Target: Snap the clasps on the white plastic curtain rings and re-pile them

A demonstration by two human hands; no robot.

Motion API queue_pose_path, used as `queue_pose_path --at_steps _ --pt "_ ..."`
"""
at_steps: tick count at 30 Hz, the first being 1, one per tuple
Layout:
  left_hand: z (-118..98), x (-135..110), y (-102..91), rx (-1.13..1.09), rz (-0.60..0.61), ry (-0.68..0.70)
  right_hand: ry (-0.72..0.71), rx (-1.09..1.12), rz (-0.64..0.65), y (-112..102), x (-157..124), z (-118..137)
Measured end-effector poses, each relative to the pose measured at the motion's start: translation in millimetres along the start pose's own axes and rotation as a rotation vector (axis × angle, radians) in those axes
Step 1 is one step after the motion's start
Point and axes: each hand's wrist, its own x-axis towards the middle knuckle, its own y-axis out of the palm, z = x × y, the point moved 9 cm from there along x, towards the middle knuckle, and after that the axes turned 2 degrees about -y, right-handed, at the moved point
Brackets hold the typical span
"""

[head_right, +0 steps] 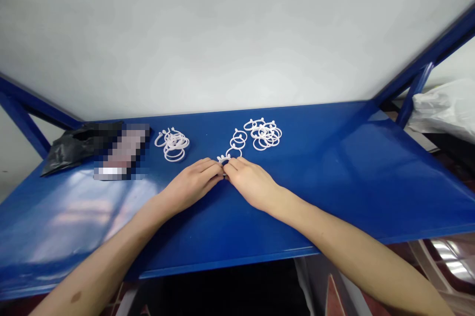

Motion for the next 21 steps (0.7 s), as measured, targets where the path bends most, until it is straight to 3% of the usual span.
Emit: queue_pose_path --at_steps 4,11,21 --pt "-3.3 2.3 0.8 0.059 -0.034 0.046 -0.026 0.018 0.058 -2.5 -2.1 -1.6" --pt "-0.9 -0.7 6.7 0.014 -0.007 0.118 -0.075 -0.217 0.101 -8.6 1.5 -5.0" --pt "1.5 -0.5 -4.1 0.032 -0.078 0.070 -0.143 -0.307 -0.001 -11.2 3.3 9.1"
